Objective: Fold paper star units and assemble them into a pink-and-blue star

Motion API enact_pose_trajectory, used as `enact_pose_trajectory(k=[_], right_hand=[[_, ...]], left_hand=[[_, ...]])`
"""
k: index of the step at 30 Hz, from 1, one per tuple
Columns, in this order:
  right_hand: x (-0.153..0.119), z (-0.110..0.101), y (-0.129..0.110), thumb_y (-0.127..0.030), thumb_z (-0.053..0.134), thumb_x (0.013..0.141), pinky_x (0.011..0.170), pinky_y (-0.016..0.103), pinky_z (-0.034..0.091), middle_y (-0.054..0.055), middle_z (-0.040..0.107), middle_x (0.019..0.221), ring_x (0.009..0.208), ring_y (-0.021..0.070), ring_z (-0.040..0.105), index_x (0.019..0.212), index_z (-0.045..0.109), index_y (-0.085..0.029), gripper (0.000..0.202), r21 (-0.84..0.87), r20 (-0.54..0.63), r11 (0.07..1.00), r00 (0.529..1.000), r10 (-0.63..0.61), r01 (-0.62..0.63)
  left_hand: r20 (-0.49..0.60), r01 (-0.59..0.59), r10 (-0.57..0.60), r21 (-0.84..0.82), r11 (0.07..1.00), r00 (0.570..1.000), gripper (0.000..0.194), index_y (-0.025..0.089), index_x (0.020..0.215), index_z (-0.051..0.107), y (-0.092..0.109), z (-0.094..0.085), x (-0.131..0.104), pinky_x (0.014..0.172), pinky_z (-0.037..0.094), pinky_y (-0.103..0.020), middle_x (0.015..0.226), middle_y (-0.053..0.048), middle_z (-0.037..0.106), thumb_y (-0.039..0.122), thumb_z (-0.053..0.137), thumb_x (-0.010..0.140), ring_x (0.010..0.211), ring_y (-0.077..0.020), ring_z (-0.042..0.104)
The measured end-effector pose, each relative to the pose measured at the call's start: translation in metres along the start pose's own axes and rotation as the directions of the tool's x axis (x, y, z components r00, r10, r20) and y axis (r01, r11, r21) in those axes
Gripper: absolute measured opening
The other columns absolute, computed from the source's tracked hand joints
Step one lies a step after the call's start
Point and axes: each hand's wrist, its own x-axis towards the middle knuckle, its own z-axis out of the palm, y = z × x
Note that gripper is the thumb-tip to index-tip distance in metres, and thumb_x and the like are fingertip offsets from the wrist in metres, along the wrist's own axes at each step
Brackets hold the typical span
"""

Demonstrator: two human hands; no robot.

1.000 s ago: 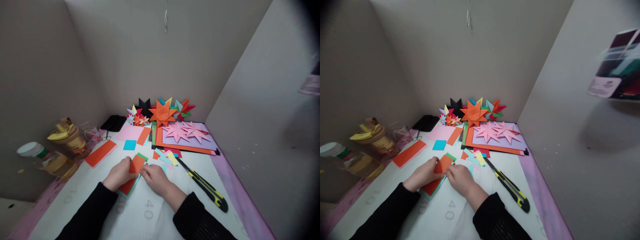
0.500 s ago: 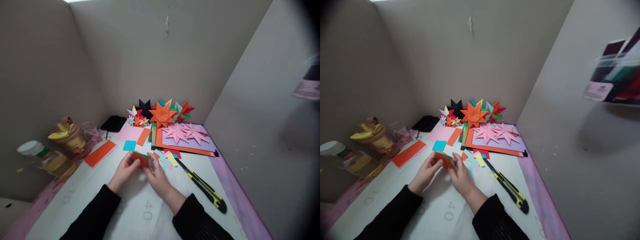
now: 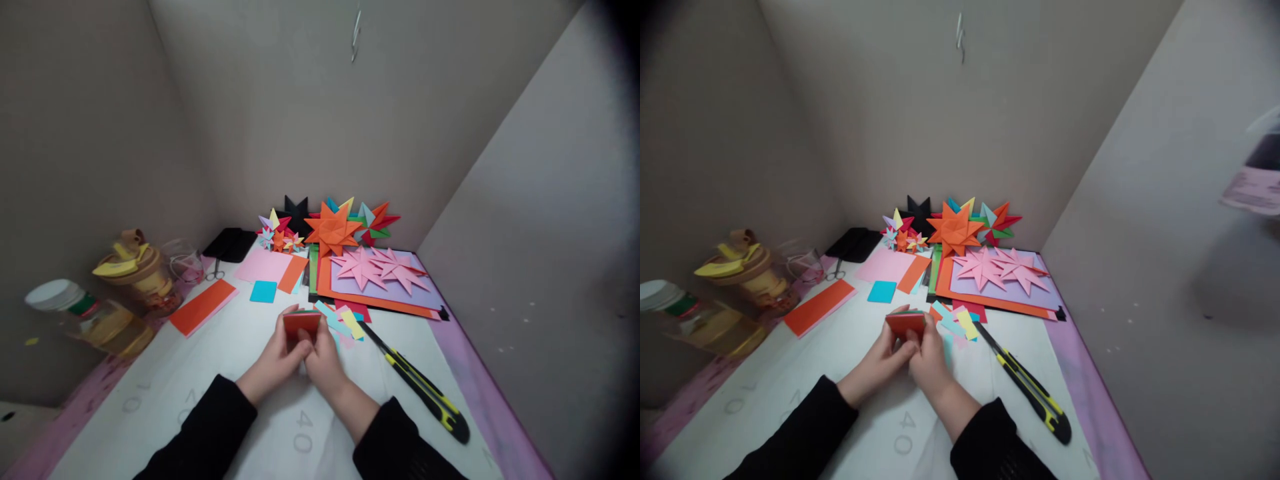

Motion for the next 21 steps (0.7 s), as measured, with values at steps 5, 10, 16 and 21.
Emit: enact_pose_trajectory(k=[5,10,16,21], right_hand=[[-0.003,0.001,-0.004,-0.021,0.045,0.086,0.079,0.033,0.049,0.008,0.061,0.1,0.089,0.0199,0.061,0.111,0.048,-0.019,0.025,-0.011,0.037,1.0,0.999,0.005,-0.005],[-0.001,-0.001,0.005,-0.021,0.047,0.083,0.084,0.038,0.048,0.011,0.064,0.1,0.093,0.0237,0.061,0.113,0.052,-0.017,0.03,-0.056,-0.009,0.987,0.988,0.151,-0.152],[0.002,-0.007,0.017,-0.026,0.048,0.084,0.082,0.034,0.049,0.008,0.065,0.104,0.095,0.0218,0.061,0.11,0.055,-0.021,0.028,0.043,-0.072,0.985,0.983,0.168,-0.166],[0.004,-0.005,0.018,-0.027,0.05,0.083,0.082,0.035,0.049,0.008,0.065,0.101,0.094,0.022,0.061,0.108,0.057,-0.019,0.026,0.072,-0.014,0.976,0.979,0.205,-0.203]], left_hand=[[-0.023,0.02,-0.02,0.005,1.0,1.0,0.061,0.022,0.138,0.018,0.003,0.01,-0.003,0.105,0.035,-0.042,0.144,-0.015,0.03,0.036,0.049,0.088,0.13,-0.0268,0.037],[0.053,-0.05,0.042,0.159,0.986,0.998,0.042,0.018,0.128,0.041,0.0,0.0,0.005,0.1,0.04,-0.039,0.125,-0.012,0.053,0.036,0.042,0.09,0.117,-0.0246,0.05],[-0.419,0.389,-0.053,0.777,0.494,0.906,0.032,0.013,0.108,0.056,-0.001,-0.113,0.014,0.1,0.035,-0.043,0.12,-0.016,0.056,0.028,0.036,0.089,0.116,-0.0297,0.049],[-0.49,0.54,-0.231,0.796,0.274,0.84,0.038,0.003,0.105,0.054,-0.012,-0.19,0.022,0.089,0.039,-0.047,0.11,-0.026,0.059,0.027,0.057,0.076,0.106,-0.0388,0.054]])
